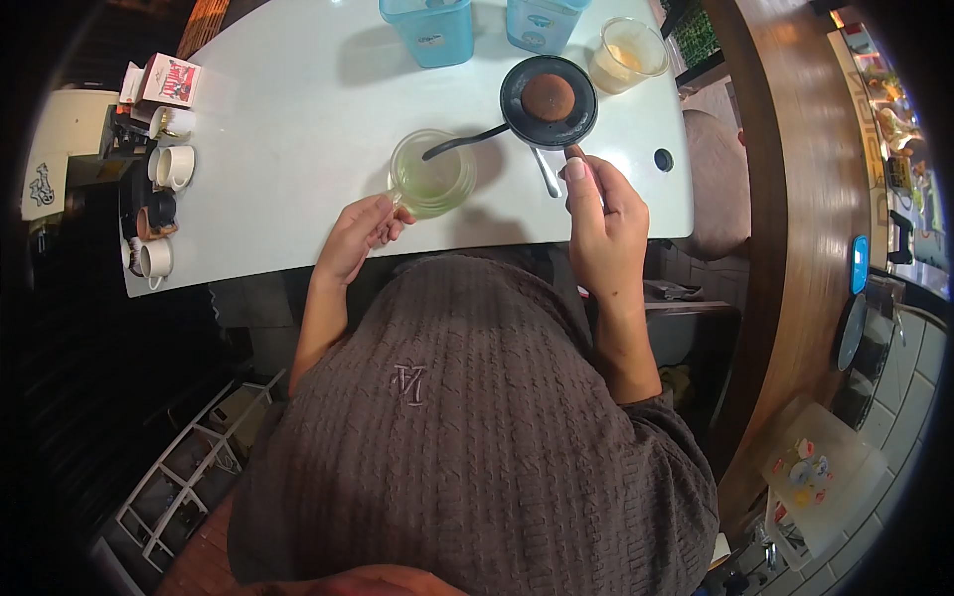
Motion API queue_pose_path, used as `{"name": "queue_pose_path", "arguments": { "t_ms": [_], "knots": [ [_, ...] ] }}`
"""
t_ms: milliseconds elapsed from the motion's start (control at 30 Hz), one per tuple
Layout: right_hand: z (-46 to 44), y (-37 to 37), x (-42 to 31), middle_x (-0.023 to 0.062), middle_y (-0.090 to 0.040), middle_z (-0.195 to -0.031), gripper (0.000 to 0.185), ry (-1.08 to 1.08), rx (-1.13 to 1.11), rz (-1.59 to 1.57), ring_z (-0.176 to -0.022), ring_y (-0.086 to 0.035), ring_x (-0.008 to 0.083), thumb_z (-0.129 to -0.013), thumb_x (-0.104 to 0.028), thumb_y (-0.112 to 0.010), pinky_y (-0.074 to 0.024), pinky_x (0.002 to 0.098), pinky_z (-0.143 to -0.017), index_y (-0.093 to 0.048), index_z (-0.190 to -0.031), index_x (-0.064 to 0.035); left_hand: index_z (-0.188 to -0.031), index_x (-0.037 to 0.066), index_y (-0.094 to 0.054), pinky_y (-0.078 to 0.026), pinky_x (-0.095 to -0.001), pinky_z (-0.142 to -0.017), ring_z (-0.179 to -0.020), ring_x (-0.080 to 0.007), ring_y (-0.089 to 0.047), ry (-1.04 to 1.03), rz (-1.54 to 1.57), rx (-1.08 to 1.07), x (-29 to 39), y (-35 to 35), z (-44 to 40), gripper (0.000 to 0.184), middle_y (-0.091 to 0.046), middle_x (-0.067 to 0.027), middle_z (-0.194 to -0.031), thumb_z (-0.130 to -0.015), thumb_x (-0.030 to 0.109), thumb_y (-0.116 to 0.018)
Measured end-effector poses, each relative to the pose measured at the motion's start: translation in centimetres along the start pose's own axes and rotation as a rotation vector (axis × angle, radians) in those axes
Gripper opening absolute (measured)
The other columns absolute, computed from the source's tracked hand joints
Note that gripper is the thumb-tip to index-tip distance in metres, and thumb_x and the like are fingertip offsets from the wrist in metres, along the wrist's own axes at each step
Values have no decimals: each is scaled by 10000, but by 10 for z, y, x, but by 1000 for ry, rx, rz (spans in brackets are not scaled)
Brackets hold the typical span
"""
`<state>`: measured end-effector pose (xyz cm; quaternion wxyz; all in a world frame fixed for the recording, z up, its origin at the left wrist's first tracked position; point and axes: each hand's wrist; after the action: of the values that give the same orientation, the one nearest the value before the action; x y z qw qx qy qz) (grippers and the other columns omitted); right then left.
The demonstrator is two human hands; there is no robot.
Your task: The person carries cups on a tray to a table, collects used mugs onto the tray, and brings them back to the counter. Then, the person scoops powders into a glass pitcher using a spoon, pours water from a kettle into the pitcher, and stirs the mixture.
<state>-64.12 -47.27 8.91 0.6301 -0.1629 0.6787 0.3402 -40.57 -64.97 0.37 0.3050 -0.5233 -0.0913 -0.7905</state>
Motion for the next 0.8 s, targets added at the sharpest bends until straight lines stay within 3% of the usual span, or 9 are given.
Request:
{"name": "queue_pose_path", "arguments": {
  "t_ms": [767,800],
  "knots": [
    [1,1,8,3,-537,-686,342,4,17,-17,-636,-457,62,-967,-239,-531,-363,212,-571,-645,-1014,80,-1001,-21,-585,-383,-225,-642,-723,-76,-487,9,103,-63,-6,-20,-18,421,-623,-107,-935,-980,384,-472],
    [1,2,11,-6,-518,-674,352,-39,2,-69,-620,-432,56,-971,-248,-523,-339,213,-551,-641,-1008,81,-958,-7,-610,-363,-208,-612,-689,-57,-476,-12,123,-29,-7,-24,-18,420,-590,-48,-830,-980,392,-480]
  ]
}}
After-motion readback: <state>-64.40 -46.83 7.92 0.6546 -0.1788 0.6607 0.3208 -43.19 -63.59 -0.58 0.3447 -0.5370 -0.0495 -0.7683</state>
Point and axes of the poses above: each hand's wrist, its own z-axis away from the middle knuckle, its own y-axis out of the back of the hand, x = y × z
